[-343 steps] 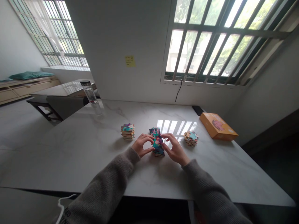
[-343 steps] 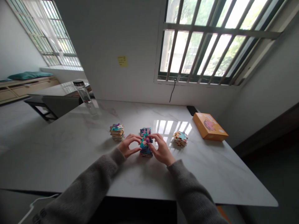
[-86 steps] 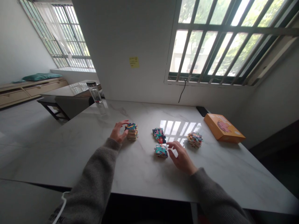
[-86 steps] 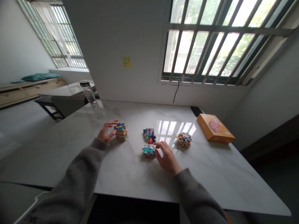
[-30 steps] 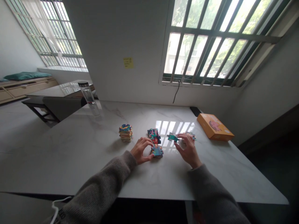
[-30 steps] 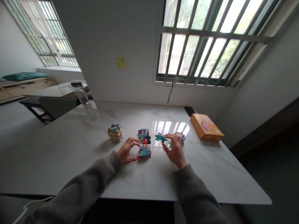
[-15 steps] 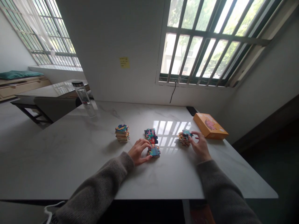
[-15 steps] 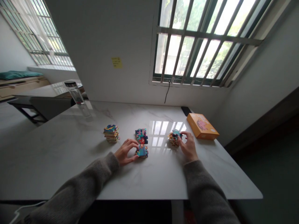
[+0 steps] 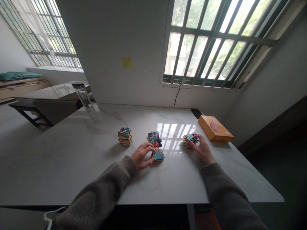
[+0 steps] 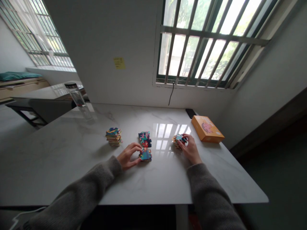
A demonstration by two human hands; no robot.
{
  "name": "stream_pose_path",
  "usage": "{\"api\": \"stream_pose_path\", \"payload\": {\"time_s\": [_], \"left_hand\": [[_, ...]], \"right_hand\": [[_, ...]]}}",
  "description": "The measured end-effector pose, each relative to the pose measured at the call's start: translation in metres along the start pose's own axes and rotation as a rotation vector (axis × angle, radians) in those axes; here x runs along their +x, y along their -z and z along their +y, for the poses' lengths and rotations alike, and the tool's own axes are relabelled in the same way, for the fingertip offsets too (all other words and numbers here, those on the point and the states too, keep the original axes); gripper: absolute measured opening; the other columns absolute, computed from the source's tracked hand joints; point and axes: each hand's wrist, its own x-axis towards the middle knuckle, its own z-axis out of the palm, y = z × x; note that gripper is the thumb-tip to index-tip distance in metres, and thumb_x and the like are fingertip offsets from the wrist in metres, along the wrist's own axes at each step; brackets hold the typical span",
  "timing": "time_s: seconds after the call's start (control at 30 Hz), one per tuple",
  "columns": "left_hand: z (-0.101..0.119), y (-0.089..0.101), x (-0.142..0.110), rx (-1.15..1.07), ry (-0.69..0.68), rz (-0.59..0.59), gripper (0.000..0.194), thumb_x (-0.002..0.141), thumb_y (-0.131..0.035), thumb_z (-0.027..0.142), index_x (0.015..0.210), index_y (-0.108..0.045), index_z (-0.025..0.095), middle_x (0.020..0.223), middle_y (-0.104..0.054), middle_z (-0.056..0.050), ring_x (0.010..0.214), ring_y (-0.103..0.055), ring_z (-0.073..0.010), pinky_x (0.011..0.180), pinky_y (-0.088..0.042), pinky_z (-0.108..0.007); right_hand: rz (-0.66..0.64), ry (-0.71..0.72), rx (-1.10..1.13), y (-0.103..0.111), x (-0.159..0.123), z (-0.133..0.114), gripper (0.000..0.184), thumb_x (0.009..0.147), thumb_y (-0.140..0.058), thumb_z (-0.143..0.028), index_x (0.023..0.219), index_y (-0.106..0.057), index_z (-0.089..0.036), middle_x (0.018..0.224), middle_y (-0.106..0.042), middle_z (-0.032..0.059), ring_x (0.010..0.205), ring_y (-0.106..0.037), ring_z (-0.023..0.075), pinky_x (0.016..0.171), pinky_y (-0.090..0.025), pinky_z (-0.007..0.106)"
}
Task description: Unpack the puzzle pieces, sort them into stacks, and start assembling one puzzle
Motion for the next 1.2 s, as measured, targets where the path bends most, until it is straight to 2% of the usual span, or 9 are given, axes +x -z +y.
{"api": "stream_pose_path", "payload": {"time_s": [0.1,0.37,0.5,0.63,0.7,0.77,0.97,1.1,1.2], "left_hand": [[0.000,0.000,0.000,-0.011,0.007,0.000,0.026,0.081,-0.065,0.024,0.107,-0.059,0.021,0.113,-0.061,-0.011,0.106,-0.060,-0.0260,0.093,-0.050,-0.043],[0.000,0.000,0.000,-0.050,0.004,0.004,0.025,0.082,-0.060,0.022,0.107,-0.058,0.021,0.112,-0.059,-0.011,0.105,-0.059,-0.0253,0.094,-0.051,-0.043],[-0.001,-0.001,0.000,-0.047,0.009,-0.003,0.027,0.082,-0.062,0.022,0.109,-0.058,0.021,0.113,-0.059,-0.011,0.106,-0.059,-0.0255,0.095,-0.050,-0.043],[-0.005,-0.003,0.000,-0.019,0.008,-0.008,0.036,0.079,-0.072,0.030,0.112,-0.059,0.022,0.115,-0.060,-0.010,0.108,-0.057,-0.0269,0.095,-0.049,-0.044],[-0.007,-0.005,0.000,-0.004,0.009,-0.011,0.040,0.078,-0.075,0.033,0.112,-0.059,0.022,0.115,-0.060,-0.010,0.107,-0.057,-0.0271,0.094,-0.049,-0.045],[-0.008,-0.007,0.000,0.010,0.016,-0.019,0.039,0.077,-0.075,0.032,0.111,-0.059,0.022,0.114,-0.061,-0.010,0.106,-0.058,-0.0268,0.093,-0.049,-0.044],[-0.004,-0.006,0.001,-0.033,0.014,0.022,0.028,0.077,-0.068,0.017,0.103,-0.058,0.022,0.109,-0.062,-0.008,0.105,-0.057,-0.0251,0.096,-0.047,-0.043],[-0.004,-0.005,0.001,-0.062,0.029,0.031,0.032,0.076,-0.071,0.020,0.107,-0.060,0.022,0.117,-0.060,-0.009,0.111,-0.054,-0.0269,0.100,-0.047,-0.045],[-0.005,-0.006,0.002,-0.065,0.027,0.000,0.027,0.079,-0.070,0.022,0.104,-0.061,0.022,0.114,-0.063,-0.008,0.110,-0.055,-0.0267,0.099,-0.046,-0.045]], "right_hand": [[-0.004,0.002,0.006,0.001,0.000,0.002,0.026,0.086,-0.067,-0.047,0.101,-0.056,-0.029,0.116,-0.061,0.0095,0.111,-0.060,0.0307,0.089,-0.052,0.063],[-0.058,-0.148,0.142,-0.001,0.000,0.002,0.029,0.087,-0.065,-0.052,0.097,-0.055,-0.027,0.126,-0.062,0.0108,0.110,-0.064,0.0301,0.092,-0.052,0.061],[-0.063,-0.156,0.139,-0.002,0.001,0.004,0.034,0.088,-0.064,-0.050,0.114,-0.055,-0.029,0.121,-0.062,0.0093,0.106,-0.064,0.0293,0.090,-0.052,0.058],[0.055,-0.017,-0.075,-0.002,0.003,-0.009,0.043,0.089,-0.062,-0.045,0.125,-0.054,-0.024,0.125,-0.058,0.0146,0.117,-0.055,0.0333,0.101,-0.044,0.057],[0.161,0.072,-0.182,-0.006,0.001,-0.025,0.038,0.091,-0.058,-0.039,0.125,-0.055,-0.021,0.126,-0.057,0.0152,0.121,-0.050,0.0338,0.106,-0.037,0.058],[0.211,0.130,-0.226,-0.013,-0.003,-0.044,0.031,0.093,-0.054,-0.031,0.122,-0.057,-0.021,0.121,-0.058,0.0136,0.117,-0.051,0.0320,0.105,-0.038,0.056],[-0.003,0.309,-0.148,-0.049,-0.024,-0.094,0.032,0.092,-0.053,-0.018,0.123,-0.055,-0.022,0.113,-0.060,0.0110,0.110,-0.053,0.0290,0.097,-0.045,0.049],[-0.193,0.342,-0.047,-0.062,-0.032,-0.114,0.028,0.091,-0.056,-0.016,0.117,-0.058,-0.024,0.110,-0.061,0.0097,0.106,-0.055,0.0275,0.093,-0.048,0.046],[-0.351,0.376,-0.004,-0.067,-0.036,-0.124,0.024,0.088,-0.063,-0.017,0.110,-0.061,-0.025,0.109,-0.061,0.0087,0.105,-0.055,0.0265,0.092,-0.049,0.045]]}}
